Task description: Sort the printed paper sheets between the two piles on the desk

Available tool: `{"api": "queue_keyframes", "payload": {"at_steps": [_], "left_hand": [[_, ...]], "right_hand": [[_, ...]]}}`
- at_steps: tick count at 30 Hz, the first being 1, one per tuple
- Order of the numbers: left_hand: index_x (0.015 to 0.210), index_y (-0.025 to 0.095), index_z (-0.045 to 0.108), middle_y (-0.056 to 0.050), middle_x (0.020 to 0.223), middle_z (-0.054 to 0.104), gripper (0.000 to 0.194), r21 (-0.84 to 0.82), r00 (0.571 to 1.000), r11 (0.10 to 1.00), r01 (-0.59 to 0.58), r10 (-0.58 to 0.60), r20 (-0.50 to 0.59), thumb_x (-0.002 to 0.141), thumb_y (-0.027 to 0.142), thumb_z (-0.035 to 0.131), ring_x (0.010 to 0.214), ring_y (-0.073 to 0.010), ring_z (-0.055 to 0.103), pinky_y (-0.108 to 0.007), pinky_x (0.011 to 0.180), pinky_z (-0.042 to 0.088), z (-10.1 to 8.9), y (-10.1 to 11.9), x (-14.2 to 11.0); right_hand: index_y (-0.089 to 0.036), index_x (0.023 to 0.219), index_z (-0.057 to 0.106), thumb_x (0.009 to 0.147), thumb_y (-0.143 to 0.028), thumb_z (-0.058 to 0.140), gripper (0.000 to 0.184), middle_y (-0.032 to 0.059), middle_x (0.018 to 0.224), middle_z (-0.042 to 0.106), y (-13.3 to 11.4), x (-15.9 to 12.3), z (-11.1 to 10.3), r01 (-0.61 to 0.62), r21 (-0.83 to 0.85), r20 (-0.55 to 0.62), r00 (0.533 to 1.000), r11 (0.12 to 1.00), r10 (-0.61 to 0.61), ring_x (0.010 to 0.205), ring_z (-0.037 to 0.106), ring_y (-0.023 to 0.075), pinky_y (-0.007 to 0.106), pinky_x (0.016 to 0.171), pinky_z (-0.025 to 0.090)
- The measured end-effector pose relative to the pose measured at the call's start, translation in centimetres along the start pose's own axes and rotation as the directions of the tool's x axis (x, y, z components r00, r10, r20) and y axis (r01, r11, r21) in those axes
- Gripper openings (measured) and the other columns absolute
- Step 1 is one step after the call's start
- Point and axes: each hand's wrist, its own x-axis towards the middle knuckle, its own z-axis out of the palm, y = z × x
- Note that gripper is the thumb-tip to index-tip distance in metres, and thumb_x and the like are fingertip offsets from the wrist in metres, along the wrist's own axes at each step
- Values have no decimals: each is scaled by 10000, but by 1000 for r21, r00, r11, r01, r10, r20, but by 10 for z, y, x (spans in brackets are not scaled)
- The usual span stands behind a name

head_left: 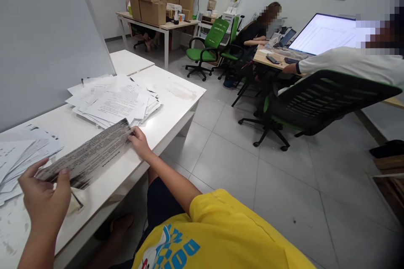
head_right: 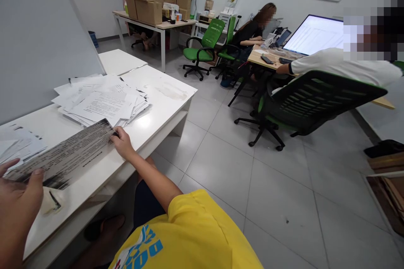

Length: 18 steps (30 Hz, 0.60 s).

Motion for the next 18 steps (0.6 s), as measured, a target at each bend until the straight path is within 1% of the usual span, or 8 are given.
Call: {"api": "queue_keyframes", "payload": {"at_steps": [3, 6, 8, 9, 11, 14, 16, 18], "left_hand": [[1345, 383, 617, 5, 832, 545, 631, 52, 999, 999, 11, -13, 42, 737, 551, 630, 769, -280, 613, -586, 991, 532, -6, 6, -2], [1341, 430, 597, -8, 1179, 641, 560, 63, 997, 997, -36, 32, 69, 799, 572, 596, 948, -307, 674, -560, 1067, 516, -9, 9, -8], [1369, 469, 552, 19, 1345, 614, 562, 65, 994, 997, -51, 44, 104, 818, 573, 591, 910, -287, 688, -549, 1055, 530, -10, 13, -12], [1391, 484, 522, 26, 1382, 603, 585, 70, 991, 996, -53, 44, 125, 817, 574, 594, 869, -277, 689, -554, 1040, 539, -11, 15, -15], [1456, 494, 440, 23, 1369, 622, 678, 80, 988, 996, -29, 17, 155, 804, 569, 608, 812, -273, 686, -567, 1009, 554, -12, 20, -19], [1553, 440, 305, -11, 1233, 688, 823, 92, 986, 994, 65, -78, 149, 794, 542, 607, 853, -305, 706, -578, 991, 562, -14, 25, -26], [1582, 407, 252, -31, 1161, 706, 862, 94, 983, 989, 116, -128, 131, 803, 533, 598, 941, -338, 721, -593, 1002, 554, -16, 24, -31], [1576, 432, 231, -40, 1241, 680, 862, 63, 987, 993, 96, -103, 125, 809, 531, 611, 1128, -369, 692, -611, 1038, 529, -20, 17, -37]], "right_hand": [[-234, 799, 514, 750, -181, 566, 89, -54, 758, 500, -3, -2, -1, 8, 16, -29, 1000, 1000, -8, 784, 465, 142, 257, 770, 381], [-232, 815, 514, 750, -183, 562, 94, -53, 773, 514, -5, -2, -2, 10, 59, -60, 998, 998, -7, 791, 477, 143, 262, 799, 396], [-231, 802, 504, 732, -164, 548, 106, -55, 765, 507, -6, -2, -3, 3, 52, -75, 997, 999, 1, 789, 475, 144, 261, 799, 396], [-231, 794, 498, 716, -147, 540, 121, -56, 762, 502, -6, -1, -3, -3, 35, -84, 996, 999, 6, 791, 472, 144, 258, 795, 394], [-228, 793, 497, 684, -115, 524, 160, -54, 771, 500, -5, 0, -4, -14, -14, -93, 996, 1000, 13, 801, 470, 144, 256, 796, 394], [-227, 794, 497, 688, -103, 520, 165, -52, 778, 495, -3, 3, -4, -56, -86, -62, 997, 995, 51, 798, 474, 145, 261, 791, 404], [-231, 772, 491, 727, -125, 535, 123, -55, 754, 483, -6, 2, -4, -92, -164, -21, 996, 982, 90, 786, 472, 147, 266, 780, 407], [-233, 777, 507, 774, -167, 561, 86, -55, 739, 482, -12, -1, -6, -88, -238, 31, 995, 967, 98, 796, 479, 153, 270, 788, 413]]}}
